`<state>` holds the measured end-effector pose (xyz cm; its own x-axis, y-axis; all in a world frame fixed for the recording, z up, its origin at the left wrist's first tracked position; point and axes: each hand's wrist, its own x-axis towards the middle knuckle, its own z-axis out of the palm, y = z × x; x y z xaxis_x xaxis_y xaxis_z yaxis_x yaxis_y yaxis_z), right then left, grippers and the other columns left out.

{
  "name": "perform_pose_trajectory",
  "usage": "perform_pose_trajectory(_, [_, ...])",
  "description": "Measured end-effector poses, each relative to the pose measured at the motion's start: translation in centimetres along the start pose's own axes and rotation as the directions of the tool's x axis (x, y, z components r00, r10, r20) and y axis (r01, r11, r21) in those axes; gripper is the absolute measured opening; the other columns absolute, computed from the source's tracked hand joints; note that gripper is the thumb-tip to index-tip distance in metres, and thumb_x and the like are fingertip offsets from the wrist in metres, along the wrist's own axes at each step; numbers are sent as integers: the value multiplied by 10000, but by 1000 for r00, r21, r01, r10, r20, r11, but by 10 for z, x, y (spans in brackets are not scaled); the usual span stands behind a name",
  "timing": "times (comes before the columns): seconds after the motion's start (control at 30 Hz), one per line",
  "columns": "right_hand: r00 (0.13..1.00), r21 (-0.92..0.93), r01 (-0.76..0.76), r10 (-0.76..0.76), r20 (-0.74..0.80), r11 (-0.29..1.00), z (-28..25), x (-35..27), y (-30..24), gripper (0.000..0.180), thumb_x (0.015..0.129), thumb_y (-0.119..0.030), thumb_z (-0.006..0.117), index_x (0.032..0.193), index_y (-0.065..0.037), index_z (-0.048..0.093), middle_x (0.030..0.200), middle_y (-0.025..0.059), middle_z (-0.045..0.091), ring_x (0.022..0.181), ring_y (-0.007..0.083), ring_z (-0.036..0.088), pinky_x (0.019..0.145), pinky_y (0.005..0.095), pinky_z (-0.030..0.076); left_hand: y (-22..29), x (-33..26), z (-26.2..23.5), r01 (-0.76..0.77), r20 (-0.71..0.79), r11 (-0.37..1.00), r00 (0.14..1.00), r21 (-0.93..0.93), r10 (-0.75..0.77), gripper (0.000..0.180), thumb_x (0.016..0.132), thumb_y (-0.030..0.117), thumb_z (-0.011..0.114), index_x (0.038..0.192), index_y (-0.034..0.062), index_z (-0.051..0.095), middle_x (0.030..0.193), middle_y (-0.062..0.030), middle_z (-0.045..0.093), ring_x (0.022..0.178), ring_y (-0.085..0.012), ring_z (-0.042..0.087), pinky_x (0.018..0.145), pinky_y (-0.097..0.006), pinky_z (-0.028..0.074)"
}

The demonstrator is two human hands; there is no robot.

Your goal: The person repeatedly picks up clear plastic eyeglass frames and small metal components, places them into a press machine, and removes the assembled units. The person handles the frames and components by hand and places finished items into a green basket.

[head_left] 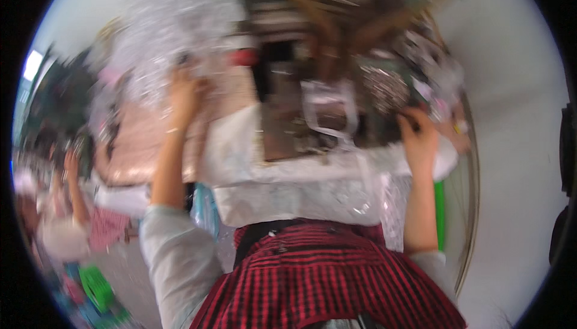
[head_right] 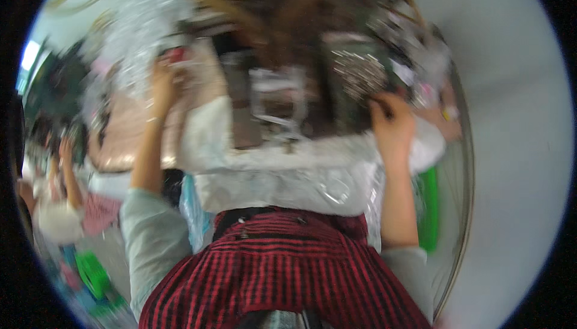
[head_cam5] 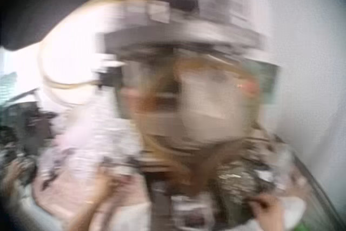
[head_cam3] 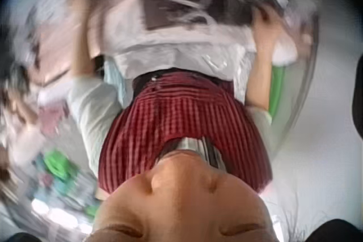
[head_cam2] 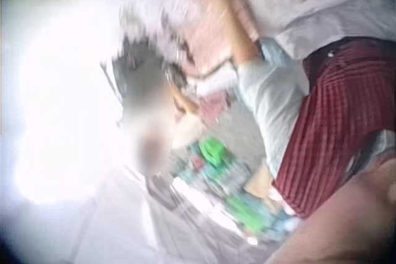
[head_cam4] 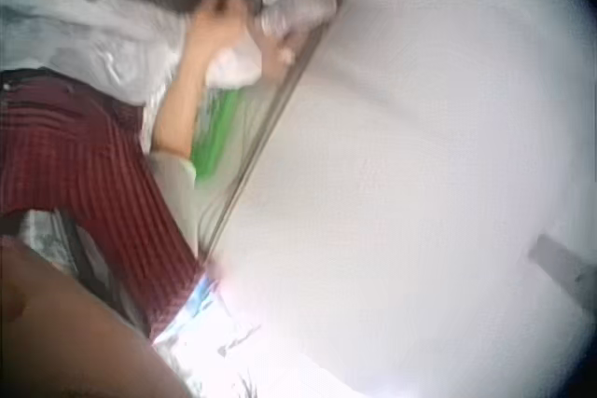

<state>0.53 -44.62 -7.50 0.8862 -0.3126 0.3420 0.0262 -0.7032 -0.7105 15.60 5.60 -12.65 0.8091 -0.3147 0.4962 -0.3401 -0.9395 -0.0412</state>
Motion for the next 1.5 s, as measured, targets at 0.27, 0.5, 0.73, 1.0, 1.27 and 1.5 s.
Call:
perform_pose_trajectory(0.27, [996,-291,87,-84,24,953,-3,-6,-14,90,778,-99,732,848,-50,706,912,128,668,946,352,620,847,439,493,1,28,-38,332,78,446,864,-831,-497,350,979,258,562,972,-46,735,1187,-158,690,1231,-236,555,1097,-342,353])
perform_pose_trajectory(0.5, [988,-469,85,-136,-76,879,13,-7,1,77,853,-99,671,898,-45,640,927,149,678,891,378,637,793,472,497,32,19,-42,165,-150,540,858,-825,-491,244,910,172,613,994,-2,761,1271,-196,658,1355,-297,491,1102,-363,362])
perform_pose_trajectory(0.73, [986,-260,78,-113,-123,962,1,-5,-6,101,860,-90,670,953,-63,699,913,150,686,912,384,632,814,449,496,-7,55,-112,263,-266,872,881,-413,-392,361,861,-104,597,1210,-14,619,1047,-67,631,840,-148,599,752,-275,517])
perform_pose_trajectory(1.0, [996,-284,66,-82,-44,956,-2,-11,-12,123,794,-105,724,912,-70,714,942,110,679,961,347,621,837,448,498,216,-9,-175,-464,-525,260,805,-847,-275,106,963,122,581,906,35,602,980,-158,633,819,-285,636,706,-383,534])
perform_pose_trajectory(1.27, [969,-551,167,-238,-59,817,21,2,-12,129,788,-139,730,902,-92,694,921,102,670,962,339,638,808,456,517,218,-26,-198,-121,-122,-47,992,-992,17,215,910,147,670,735,25,651,749,-141,689,606,-199,648,529,-320,509])
perform_pose_trajectory(1.5, [985,6,-147,147,-86,989,6,5,-21,124,868,-108,700,976,-49,691,938,154,720,935,337,691,803,408,534,191,13,-229,-268,-327,233,905,-935,-271,148,974,45,527,1039,-65,601,968,-191,664,858,-237,658,808,-329,532])
